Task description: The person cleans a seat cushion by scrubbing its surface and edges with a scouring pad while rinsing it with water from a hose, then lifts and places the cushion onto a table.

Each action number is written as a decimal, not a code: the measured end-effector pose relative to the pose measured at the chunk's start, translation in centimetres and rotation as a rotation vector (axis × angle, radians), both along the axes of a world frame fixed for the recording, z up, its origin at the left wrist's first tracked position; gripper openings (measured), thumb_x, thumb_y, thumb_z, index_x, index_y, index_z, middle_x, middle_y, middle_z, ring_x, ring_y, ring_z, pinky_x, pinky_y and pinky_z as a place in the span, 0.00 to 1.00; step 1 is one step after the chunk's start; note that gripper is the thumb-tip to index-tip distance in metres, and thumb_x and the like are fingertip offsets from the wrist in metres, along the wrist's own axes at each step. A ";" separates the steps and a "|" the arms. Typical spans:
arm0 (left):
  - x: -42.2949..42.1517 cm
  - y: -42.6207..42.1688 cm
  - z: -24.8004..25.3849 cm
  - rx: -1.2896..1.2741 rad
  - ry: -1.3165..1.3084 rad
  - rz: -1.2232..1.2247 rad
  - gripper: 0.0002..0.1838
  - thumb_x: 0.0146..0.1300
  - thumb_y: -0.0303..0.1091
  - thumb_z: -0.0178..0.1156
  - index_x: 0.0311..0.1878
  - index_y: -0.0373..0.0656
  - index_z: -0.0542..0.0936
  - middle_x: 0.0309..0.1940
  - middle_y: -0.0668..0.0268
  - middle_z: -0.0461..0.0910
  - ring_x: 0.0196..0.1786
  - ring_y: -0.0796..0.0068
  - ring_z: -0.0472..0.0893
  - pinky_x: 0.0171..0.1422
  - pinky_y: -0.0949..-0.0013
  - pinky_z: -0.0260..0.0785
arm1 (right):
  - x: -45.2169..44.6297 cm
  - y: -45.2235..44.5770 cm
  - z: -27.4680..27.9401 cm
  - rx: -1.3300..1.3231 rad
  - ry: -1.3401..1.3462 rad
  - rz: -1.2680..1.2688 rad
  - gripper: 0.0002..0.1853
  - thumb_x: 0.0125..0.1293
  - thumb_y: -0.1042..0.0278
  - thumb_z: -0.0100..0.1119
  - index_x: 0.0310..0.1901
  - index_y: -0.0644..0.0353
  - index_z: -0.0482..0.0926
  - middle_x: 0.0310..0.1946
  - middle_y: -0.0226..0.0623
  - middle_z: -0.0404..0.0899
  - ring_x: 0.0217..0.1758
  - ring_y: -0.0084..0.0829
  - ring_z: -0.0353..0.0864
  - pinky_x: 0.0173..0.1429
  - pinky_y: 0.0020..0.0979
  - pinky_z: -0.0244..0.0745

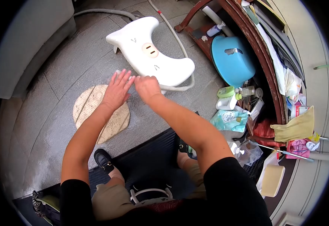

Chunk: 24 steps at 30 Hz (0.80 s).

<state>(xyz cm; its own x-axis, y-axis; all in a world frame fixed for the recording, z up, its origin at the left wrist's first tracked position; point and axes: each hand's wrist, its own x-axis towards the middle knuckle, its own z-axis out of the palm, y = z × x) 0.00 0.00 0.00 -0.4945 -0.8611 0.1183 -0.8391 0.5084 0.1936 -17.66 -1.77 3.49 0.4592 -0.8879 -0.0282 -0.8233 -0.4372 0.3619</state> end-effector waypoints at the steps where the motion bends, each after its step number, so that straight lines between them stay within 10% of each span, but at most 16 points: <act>1: -1.2 -1.6 -0.7 -0.042 0.075 -0.026 0.34 0.57 0.44 0.67 0.67 0.55 0.66 0.66 0.62 0.61 0.74 0.63 0.58 0.81 0.56 0.44 | -0.9 0.2 0.4 -0.015 -0.116 0.041 0.08 0.59 0.58 0.63 0.35 0.51 0.78 0.28 0.28 0.82 0.30 0.38 0.84 0.35 0.37 0.78; 4: 0.6 -4.0 -0.1 0.016 -0.040 -0.016 0.17 0.61 0.39 0.63 0.52 0.50 0.76 0.49 0.62 0.74 0.62 0.63 0.72 0.75 0.59 0.56 | -1.1 1.7 2.0 0.069 -0.639 -0.087 0.13 0.63 0.54 0.59 0.31 0.55 0.78 0.28 0.36 0.82 0.31 0.41 0.83 0.36 0.41 0.77; 10: -2.9 -2.5 -2.3 0.200 0.115 0.079 0.11 0.60 0.37 0.64 0.41 0.45 0.75 0.41 0.60 0.74 0.51 0.59 0.75 0.57 0.58 0.71 | -22.5 4.3 -4.8 0.282 -0.635 -1.030 0.32 0.70 0.35 0.44 0.30 0.59 0.80 0.31 0.42 0.85 0.29 0.49 0.82 0.35 0.48 0.74; 12: -3.0 -2.2 -2.6 0.168 0.151 0.108 0.11 0.59 0.37 0.64 0.42 0.45 0.75 0.41 0.60 0.74 0.50 0.59 0.75 0.55 0.57 0.72 | -22.6 3.8 -1.5 0.701 -1.722 -1.744 0.28 0.69 0.35 0.49 0.26 0.54 0.79 0.24 0.34 0.82 0.22 0.40 0.76 0.28 0.40 0.70; 18: -3.0 -3.2 -1.3 0.098 0.311 0.115 0.11 0.59 0.35 0.64 0.42 0.45 0.75 0.40 0.60 0.74 0.49 0.56 0.75 0.53 0.58 0.72 | -26.4 -3.4 -2.5 0.750 -2.392 -1.198 0.12 0.68 0.49 0.59 0.32 0.46 0.77 0.21 0.29 0.74 0.23 0.29 0.74 0.25 0.31 0.67; 24: -1.2 -5.5 -2.6 -0.200 0.339 0.226 0.13 0.55 0.33 0.65 0.44 0.47 0.76 0.38 0.61 0.74 0.44 0.56 0.76 0.50 0.56 0.71 | -20.8 -11.0 8.7 0.619 -1.918 -0.796 0.14 0.67 0.54 0.60 0.39 0.58 0.78 0.28 0.30 0.78 0.28 0.24 0.78 0.33 0.29 0.76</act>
